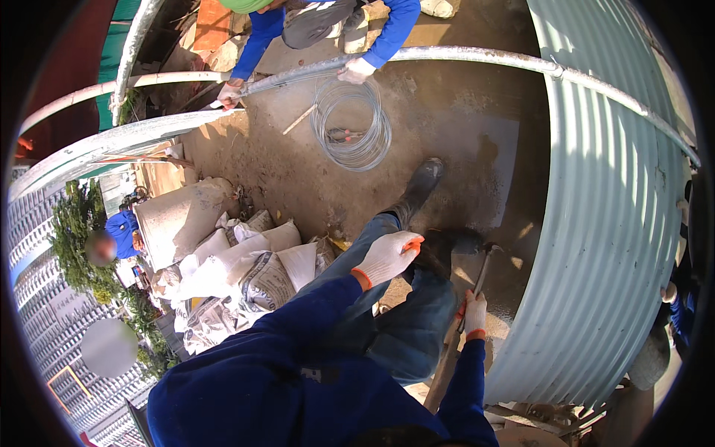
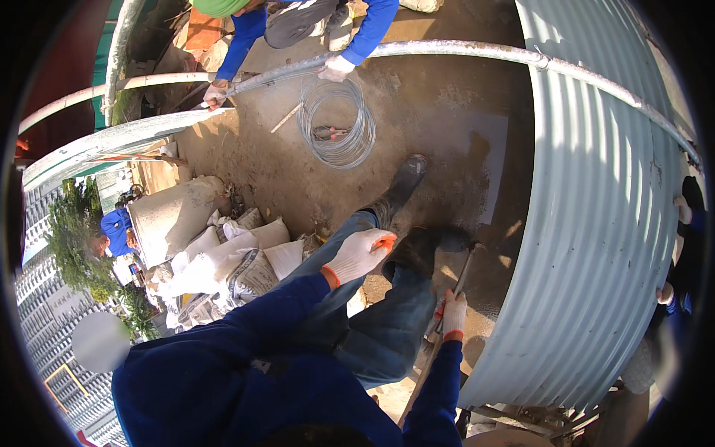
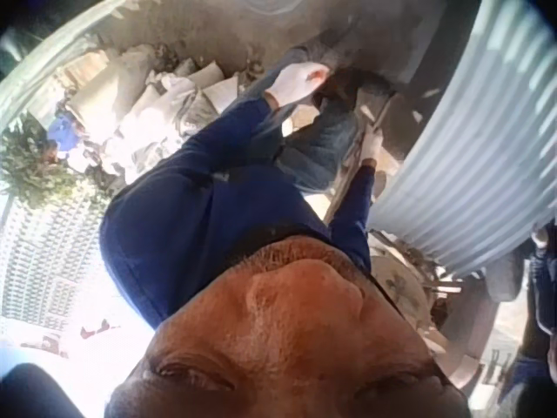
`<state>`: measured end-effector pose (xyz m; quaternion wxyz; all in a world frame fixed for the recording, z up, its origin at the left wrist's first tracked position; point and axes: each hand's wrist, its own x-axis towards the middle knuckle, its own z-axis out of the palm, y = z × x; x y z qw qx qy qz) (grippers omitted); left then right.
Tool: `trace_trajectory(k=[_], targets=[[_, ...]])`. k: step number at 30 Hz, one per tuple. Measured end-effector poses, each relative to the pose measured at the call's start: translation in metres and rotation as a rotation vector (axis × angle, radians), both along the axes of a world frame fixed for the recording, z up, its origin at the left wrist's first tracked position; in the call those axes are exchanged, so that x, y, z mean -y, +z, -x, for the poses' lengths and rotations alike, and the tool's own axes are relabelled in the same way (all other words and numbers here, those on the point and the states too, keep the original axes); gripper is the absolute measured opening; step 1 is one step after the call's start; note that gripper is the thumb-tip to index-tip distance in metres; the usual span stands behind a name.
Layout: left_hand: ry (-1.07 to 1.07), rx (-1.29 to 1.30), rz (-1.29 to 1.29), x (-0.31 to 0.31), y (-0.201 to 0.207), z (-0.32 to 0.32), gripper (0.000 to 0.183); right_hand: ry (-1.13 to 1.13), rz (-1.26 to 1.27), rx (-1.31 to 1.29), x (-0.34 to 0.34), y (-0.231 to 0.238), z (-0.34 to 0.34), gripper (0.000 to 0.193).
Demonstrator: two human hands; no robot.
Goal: The person works on a construction site, handling wire, pliers, and a hammer to secure corrugated metal roof sheets to a metal frame. They cut wire, position sheets, and hammer nails into the frame while other workers assist nearby.
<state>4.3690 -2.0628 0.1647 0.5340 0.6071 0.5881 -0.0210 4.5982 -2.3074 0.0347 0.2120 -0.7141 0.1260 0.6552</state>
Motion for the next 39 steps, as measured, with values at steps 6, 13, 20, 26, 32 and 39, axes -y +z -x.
trace_trajectory(k=[6, 13, 20, 26, 32, 39], targets=[[0.365, 0.044, 0.105, -0.012, -0.013, 0.088, 0.029, 0.133, 0.012, 0.032, -0.052, 0.03, 0.022, 0.019], [0.394, 0.099, 0.342, -0.029, -0.015, 0.181, 0.035, 0.366, 0.098, 0.119, -0.093, 0.047, 0.101, 0.022], [0.994, 0.27, 0.435, -0.01, -0.028, 0.26, 0.032, 0.613, 0.112, 0.037, -0.168, 0.074, 0.189, 0.031], [1.258, 0.368, 0.257, 0.004, -0.002, 0.262, 0.036, 1.117, -0.059, 0.0, -0.268, 0.078, 0.233, 0.034], [0.909, 0.086, 0.258, -0.007, 0.046, 0.294, 0.04, 1.752, -0.351, 0.262, -0.347, 0.072, 0.3, 0.038], [1.023, 0.115, 0.394, -0.01, -0.017, 0.384, 0.042, 2.109, -0.48, 0.317, -0.42, 0.014, 0.448, 0.039]])
